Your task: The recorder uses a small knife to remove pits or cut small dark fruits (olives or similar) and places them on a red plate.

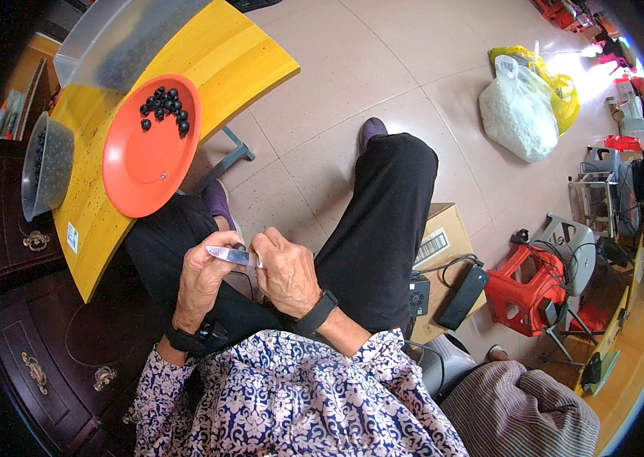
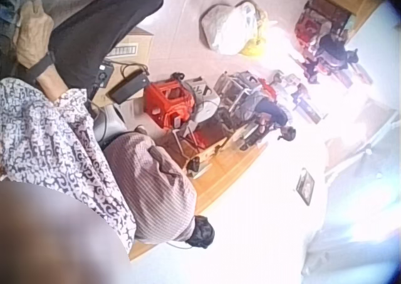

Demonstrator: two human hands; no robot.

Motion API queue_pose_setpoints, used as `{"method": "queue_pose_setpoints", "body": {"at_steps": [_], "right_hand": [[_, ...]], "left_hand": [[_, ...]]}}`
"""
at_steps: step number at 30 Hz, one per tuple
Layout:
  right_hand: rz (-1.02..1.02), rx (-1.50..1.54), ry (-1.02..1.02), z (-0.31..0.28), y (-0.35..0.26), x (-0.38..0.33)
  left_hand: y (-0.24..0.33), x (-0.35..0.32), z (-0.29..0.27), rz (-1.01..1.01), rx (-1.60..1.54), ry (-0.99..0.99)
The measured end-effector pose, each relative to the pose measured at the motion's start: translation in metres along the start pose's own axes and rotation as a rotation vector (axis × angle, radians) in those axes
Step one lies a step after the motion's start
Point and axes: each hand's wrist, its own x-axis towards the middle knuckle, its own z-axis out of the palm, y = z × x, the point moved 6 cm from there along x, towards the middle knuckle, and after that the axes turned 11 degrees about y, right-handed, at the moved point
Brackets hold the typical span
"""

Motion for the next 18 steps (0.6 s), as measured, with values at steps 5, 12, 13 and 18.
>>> {"method": "queue_pose_setpoints", "body": {"at_steps": [5,12,13,18], "right_hand": [[-0.003,-0.003,-0.004,0.000,0.001,0.000],[0.006,-0.004,-0.020,0.004,0.002,-0.002],[0.008,-0.010,-0.004,0.003,0.002,-0.002],[0.345,0.112,0.071,0.010,0.054,-0.008]], "left_hand": [[0.001,0.000,0.000,0.008,0.009,-0.017],[0.000,0.000,-0.002,0.003,0.052,-0.010],[-0.003,0.001,-0.003,-0.010,0.066,-0.021],[-0.004,-0.009,0.002,-0.086,0.029,-0.119]]}}
